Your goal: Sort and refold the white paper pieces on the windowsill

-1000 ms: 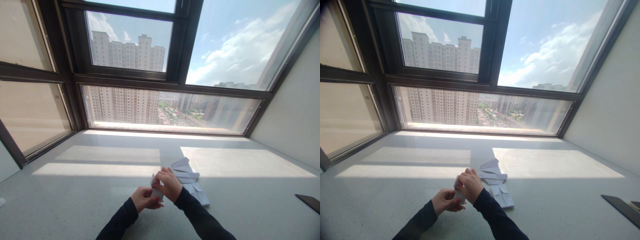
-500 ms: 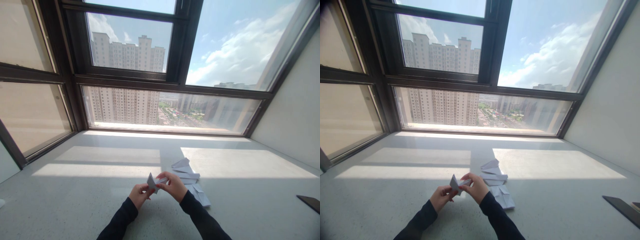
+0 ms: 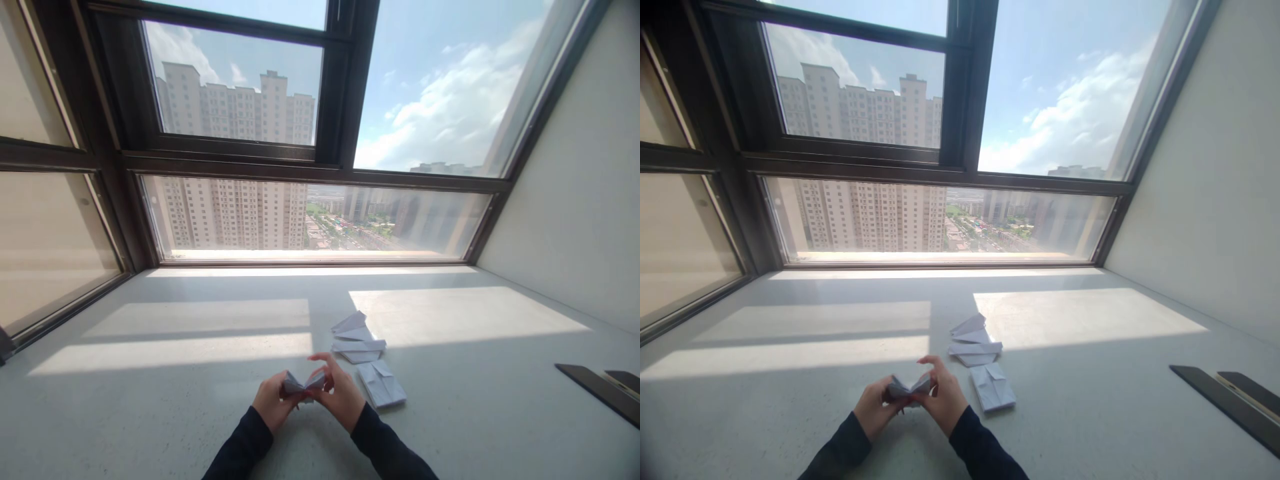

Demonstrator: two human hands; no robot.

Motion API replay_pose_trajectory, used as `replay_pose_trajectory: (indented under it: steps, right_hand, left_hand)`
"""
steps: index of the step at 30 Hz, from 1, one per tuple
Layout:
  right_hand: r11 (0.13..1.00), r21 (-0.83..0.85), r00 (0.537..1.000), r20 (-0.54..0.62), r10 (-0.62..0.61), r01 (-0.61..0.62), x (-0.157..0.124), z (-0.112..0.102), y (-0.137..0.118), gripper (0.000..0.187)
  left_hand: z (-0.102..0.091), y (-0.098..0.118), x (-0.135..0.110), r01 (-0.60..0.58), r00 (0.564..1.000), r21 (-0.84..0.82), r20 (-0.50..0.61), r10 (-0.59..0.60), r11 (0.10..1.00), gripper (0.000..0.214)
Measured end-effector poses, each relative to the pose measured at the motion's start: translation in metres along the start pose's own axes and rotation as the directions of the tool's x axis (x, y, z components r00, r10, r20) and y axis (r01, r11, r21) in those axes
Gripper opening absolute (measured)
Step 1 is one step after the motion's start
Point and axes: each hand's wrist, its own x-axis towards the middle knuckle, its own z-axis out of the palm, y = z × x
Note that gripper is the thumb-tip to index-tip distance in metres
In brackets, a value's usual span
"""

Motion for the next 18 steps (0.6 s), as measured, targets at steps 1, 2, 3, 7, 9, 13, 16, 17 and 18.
replay_pose_trajectory:
  steps: [1, 2, 3, 7, 9, 13, 16, 17, 18]
  right_hand:
    - [0.995, 0.090, 1.000, 0.003, 0.031, -0.031, -0.004, 0.000, 0.001, 0.036]
    - [0.983, 0.175, 0.998, 0.021, 0.055, -0.058, -0.008, -0.001, 0.002, 0.035]
    - [0.963, 0.258, 0.996, 0.050, 0.073, -0.084, -0.013, -0.003, 0.004, 0.032]
    - [0.878, 0.426, 0.973, 0.166, 0.161, -0.218, -0.040, -0.030, 0.020, 0.039]
    - [0.889, 0.340, 0.947, 0.198, 0.253, -0.308, -0.055, -0.054, 0.029, 0.048]
    - [0.898, 0.114, 0.902, 0.144, 0.408, -0.425, -0.077, -0.100, 0.043, 0.053]
    - [0.892, -0.018, 0.888, 0.078, 0.453, -0.453, -0.080, -0.116, 0.046, 0.051]
    - [0.891, -0.063, 0.890, 0.056, 0.452, -0.449, -0.080, -0.117, 0.046, 0.051]
    - [0.890, -0.110, 0.893, 0.039, 0.449, -0.442, -0.078, -0.118, 0.045, 0.050]
  left_hand:
    - [0.003, 0.000, -0.001, 0.021, 0.999, -0.092, 0.042, -0.017, 0.996, 0.026]
    - [0.005, 0.000, -0.003, 0.044, 0.995, -0.175, 0.099, -0.027, 0.984, 0.029]
    - [0.008, 0.000, -0.004, 0.064, 0.986, -0.238, 0.167, -0.024, 0.969, 0.031]
    - [0.011, 0.001, -0.010, 0.101, 0.929, -0.236, 0.369, -0.007, 0.966, 0.040]
    - [0.007, 0.002, -0.010, 0.098, 0.940, -0.153, 0.338, -0.041, 0.983, 0.041]
    - [0.000, 0.002, -0.007, 0.096, 0.962, -0.091, 0.264, -0.069, 0.991, 0.040]
    - [0.001, 0.002, -0.007, 0.092, 0.959, -0.072, 0.273, -0.069, 0.993, 0.040]
    - [0.002, 0.002, -0.007, 0.091, 0.959, -0.061, 0.274, -0.071, 0.994, 0.041]
    - [0.003, 0.001, -0.007, 0.091, 0.960, -0.053, 0.269, -0.073, 0.994, 0.041]
